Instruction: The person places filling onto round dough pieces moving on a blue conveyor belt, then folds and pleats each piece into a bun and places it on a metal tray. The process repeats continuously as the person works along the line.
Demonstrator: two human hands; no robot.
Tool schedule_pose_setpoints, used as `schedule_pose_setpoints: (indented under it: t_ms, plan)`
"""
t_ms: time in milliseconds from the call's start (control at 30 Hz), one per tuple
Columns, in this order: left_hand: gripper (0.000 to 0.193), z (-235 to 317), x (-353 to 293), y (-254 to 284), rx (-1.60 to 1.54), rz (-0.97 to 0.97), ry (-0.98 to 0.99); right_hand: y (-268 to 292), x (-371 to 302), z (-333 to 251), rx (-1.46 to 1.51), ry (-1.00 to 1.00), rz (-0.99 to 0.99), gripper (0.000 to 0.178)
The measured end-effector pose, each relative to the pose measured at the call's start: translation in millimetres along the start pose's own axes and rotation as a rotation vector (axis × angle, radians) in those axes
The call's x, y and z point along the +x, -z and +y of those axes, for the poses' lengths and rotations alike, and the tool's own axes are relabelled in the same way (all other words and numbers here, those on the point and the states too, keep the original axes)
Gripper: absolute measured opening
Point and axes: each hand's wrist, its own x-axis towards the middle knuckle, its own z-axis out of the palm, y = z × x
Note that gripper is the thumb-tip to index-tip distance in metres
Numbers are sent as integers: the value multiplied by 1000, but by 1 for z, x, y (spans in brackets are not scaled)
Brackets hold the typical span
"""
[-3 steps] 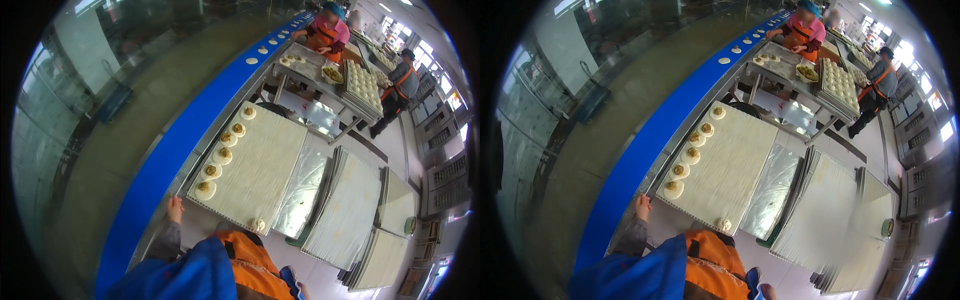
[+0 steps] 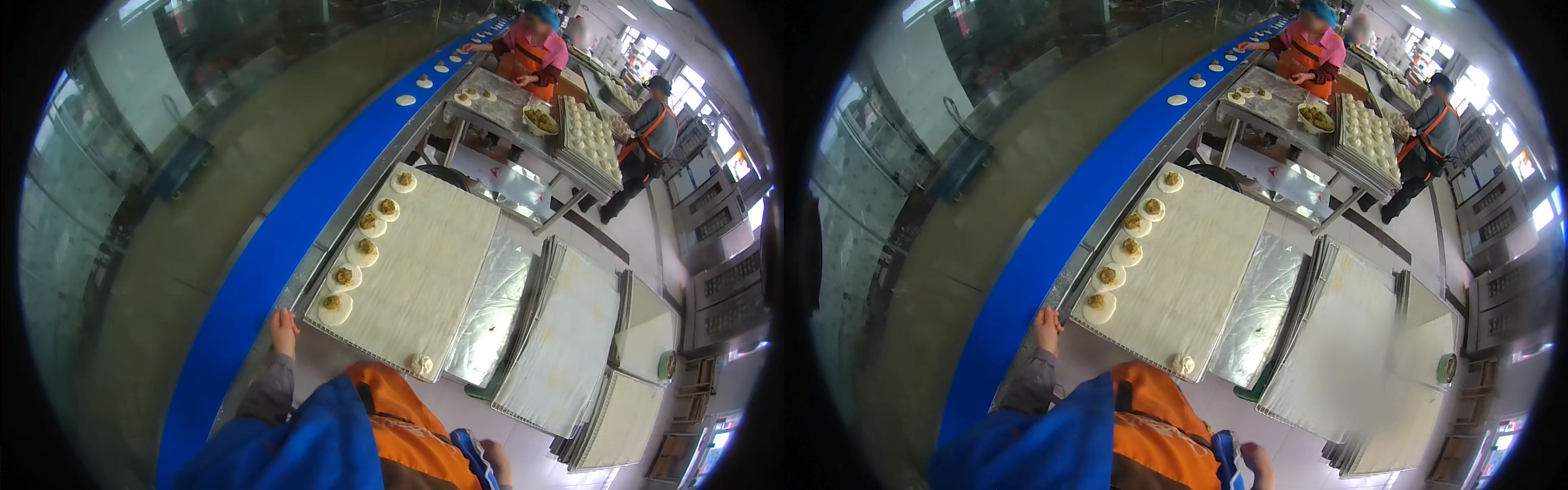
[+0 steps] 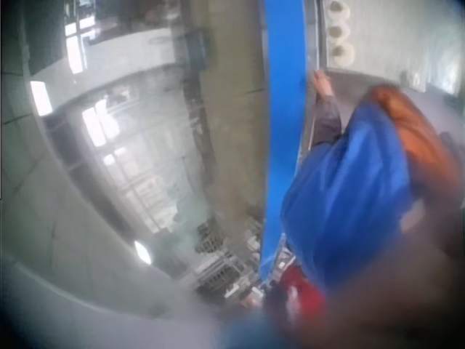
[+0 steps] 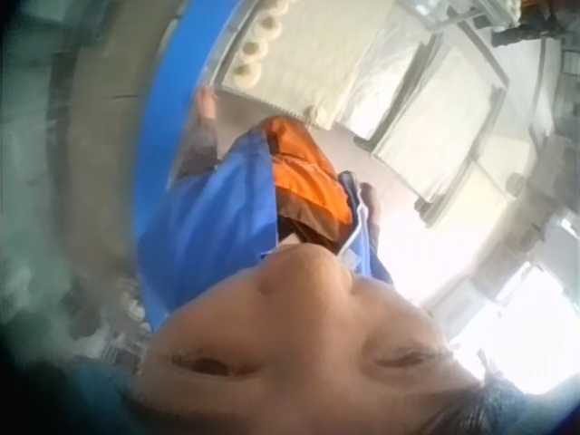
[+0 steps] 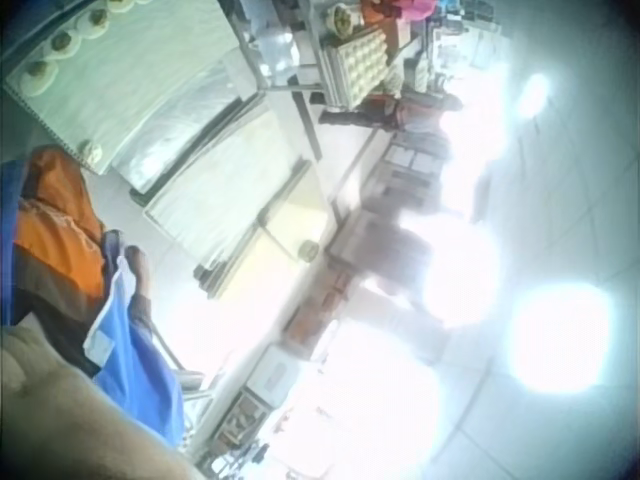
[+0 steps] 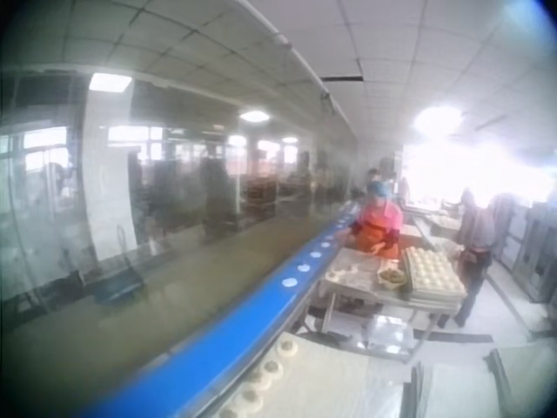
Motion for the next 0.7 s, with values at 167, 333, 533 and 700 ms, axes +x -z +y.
schedule_pose_setpoints:
  t_ms: [167, 333, 533, 700]
  plan:
    - [22, 51, -1, -11, 74, -21, -172, 83, 64, -117, 15, 326, 478, 22]
    - [23, 103, 53, -17, 99, -193, -161, 115, 90, -176, 157, 356, 559, 22]
    - [24, 108, 104, -41, 144, -424, -106, 97, 68, -207, 41, 221, 688, 22]
    - [24, 96, 116, -40, 324, -529, 31, 63, 45, -268, 382, 91, 498, 36]
